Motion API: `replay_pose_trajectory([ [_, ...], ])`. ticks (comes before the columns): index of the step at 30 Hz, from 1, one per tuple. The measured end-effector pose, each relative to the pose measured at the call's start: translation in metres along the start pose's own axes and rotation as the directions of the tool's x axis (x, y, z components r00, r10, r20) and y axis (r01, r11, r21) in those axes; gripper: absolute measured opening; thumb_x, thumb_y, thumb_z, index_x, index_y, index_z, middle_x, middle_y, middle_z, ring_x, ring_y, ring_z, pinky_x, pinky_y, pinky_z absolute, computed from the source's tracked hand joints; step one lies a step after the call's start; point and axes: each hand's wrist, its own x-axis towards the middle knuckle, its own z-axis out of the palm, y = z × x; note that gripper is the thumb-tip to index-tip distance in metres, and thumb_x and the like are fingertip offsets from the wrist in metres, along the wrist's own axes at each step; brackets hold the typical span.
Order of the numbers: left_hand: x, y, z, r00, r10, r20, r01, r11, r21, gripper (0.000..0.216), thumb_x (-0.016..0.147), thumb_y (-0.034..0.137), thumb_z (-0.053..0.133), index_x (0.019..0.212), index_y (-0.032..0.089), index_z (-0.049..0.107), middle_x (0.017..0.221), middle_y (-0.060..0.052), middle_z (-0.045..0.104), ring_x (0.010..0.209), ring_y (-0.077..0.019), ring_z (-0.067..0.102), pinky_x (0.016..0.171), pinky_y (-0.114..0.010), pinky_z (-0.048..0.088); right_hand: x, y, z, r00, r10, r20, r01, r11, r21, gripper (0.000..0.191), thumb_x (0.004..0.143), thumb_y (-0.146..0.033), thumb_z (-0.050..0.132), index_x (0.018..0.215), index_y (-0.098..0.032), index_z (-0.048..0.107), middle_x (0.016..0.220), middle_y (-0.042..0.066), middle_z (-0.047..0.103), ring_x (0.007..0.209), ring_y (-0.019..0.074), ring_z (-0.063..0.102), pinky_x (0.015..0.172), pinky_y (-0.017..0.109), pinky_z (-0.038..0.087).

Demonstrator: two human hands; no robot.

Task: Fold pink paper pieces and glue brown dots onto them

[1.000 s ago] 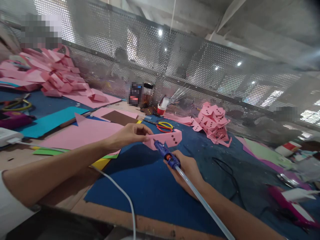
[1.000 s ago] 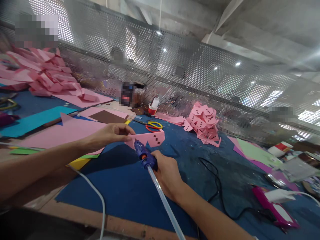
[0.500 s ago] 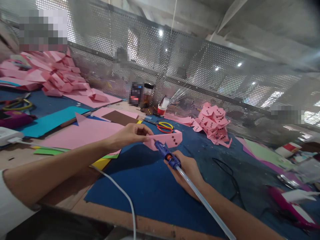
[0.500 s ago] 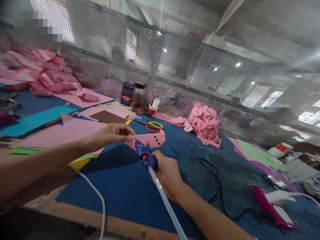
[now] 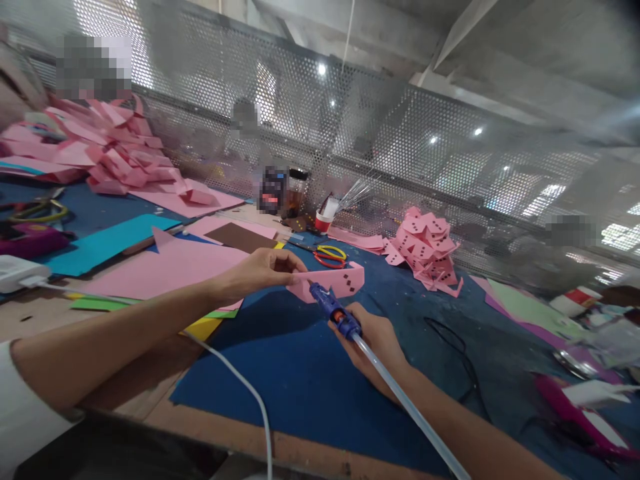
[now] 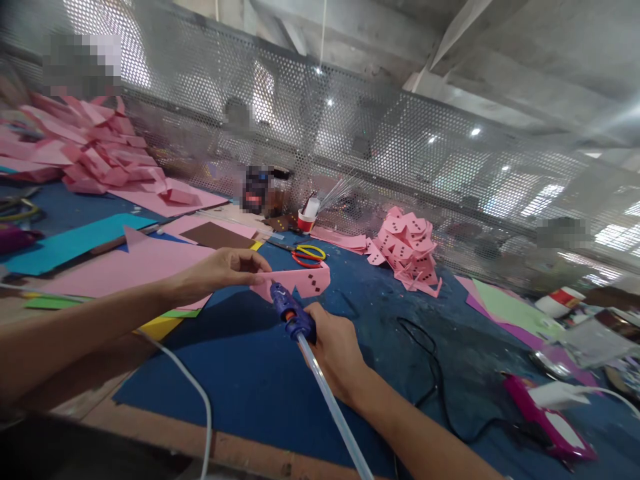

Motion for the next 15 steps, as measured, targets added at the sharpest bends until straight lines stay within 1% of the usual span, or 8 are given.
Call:
replay_pose_trajectory([
  [7,-0.0002,-0.0009,-0.0001,1.000,0.003,0.005,-0.003,1.000,-0.023,0.027,0.077,0.036,0.075,0.095,0.017,0.070,0.093,-0.005,0.072,0.087,-0.0175,0.063,0.079,-0.028,0.049,-0.0004,0.0005,0.0000,1.000,-0.001,0.018,0.001,1.000,-0.012,0.012,0.083,-0.024,0.061,0.093,-0.023,0.055,0.066,-0.004,0.059,0.054,0.0126,0.054,0.055,0.021,0.034],
  [11,0.0000,-0.0003,0.0002,1.000,0.009,0.005,-0.009,1.000,-0.015,0.027,0.077,0.036,0.075,0.096,0.017,0.070,0.094,-0.005,0.072,0.088,-0.0188,0.063,0.081,-0.030,0.049,-0.0003,0.0005,-0.0010,1.000,0.005,0.026,-0.005,1.000,-0.008,0.011,0.083,-0.023,0.061,0.092,-0.023,0.054,0.067,-0.004,0.060,0.056,0.0134,0.055,0.056,0.021,0.035],
  [15,0.0012,-0.0013,-0.0004,1.000,0.004,0.010,-0.004,1.000,-0.012,0.029,0.076,0.037,0.075,0.096,0.017,0.070,0.093,-0.005,0.071,0.087,-0.0183,0.063,0.079,-0.029,0.049,-0.0003,-0.0010,-0.0029,0.999,0.005,0.047,-0.006,1.000,0.006,0.009,0.084,-0.022,0.060,0.092,-0.022,0.055,0.067,-0.004,0.060,0.057,0.0135,0.056,0.056,0.021,0.035],
])
